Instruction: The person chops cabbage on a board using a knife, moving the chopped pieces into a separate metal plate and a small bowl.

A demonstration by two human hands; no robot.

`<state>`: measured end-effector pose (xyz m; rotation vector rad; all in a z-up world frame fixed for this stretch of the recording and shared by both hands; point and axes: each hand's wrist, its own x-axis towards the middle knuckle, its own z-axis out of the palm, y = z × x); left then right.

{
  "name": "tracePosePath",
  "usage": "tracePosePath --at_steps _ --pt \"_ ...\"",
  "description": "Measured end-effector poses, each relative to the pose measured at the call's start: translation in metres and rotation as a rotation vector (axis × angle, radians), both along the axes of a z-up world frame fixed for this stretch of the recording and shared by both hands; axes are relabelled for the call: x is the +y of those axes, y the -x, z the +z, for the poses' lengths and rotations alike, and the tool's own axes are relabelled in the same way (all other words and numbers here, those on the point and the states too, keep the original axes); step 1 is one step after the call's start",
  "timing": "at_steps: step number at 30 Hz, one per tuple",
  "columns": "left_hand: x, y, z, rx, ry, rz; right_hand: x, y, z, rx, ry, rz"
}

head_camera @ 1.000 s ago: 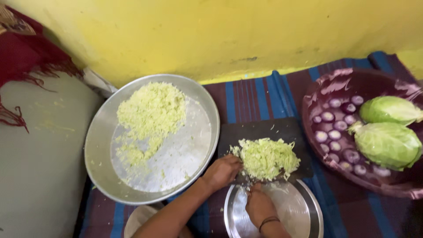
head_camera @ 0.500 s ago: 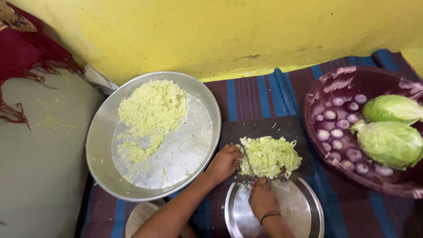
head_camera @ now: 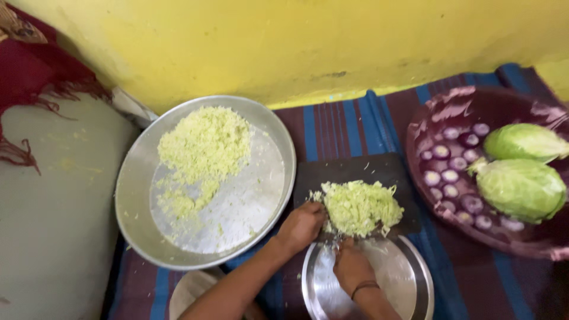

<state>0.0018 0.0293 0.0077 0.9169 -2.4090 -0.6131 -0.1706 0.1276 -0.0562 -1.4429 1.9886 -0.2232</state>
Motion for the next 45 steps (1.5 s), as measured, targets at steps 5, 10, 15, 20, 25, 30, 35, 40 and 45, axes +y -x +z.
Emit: tracePosePath --at_steps 5,10,15,20,25,30,35,40,45 --pt "-0.013 -0.004 -0.001 -0.007 0.049 -0.067 0.008 -0.001 -0.006 -0.055 0.042 0.054" --pt "-0.016 -0.004 0.0 -0.035 0.079 -0.089 0.011 -0.005 0.008 -0.014 -0.083 -0.007" --pt "-0.02 -0.011 -0.017 -0.028 0.092 -0.1 0.007 0.002 0.013 -0.064 0.028 0.087" --pt "-0.02 -0.016 -0.022 -0.029 0.133 -0.182 0.0 0.002 0.012 -0.048 -0.028 0.057" --pt "-0.035 -0.015 -0.028 0.04 0.09 -0.187 0.009 0.0 -0.013 -0.06 -0.024 0.16" --pt "-0.016 -0.017 -0.025 0.054 0.036 -0.149 0.006 -0.001 -0.027 -0.085 -0.003 0.111" --pt "-0.015 0.002 0.004 0.05 -0.07 -0.03 0.017 0.024 0.034 -0.151 0.136 -0.013" --pt "-0.02 0.046 0.027 0.137 0.116 -0.161 0.014 0.046 0.064 0.112 0.247 -0.08" --pt "-0.031 0.057 0.017 -0.049 0.093 -0.184 0.003 0.034 0.021 0.075 -0.104 -0.159"
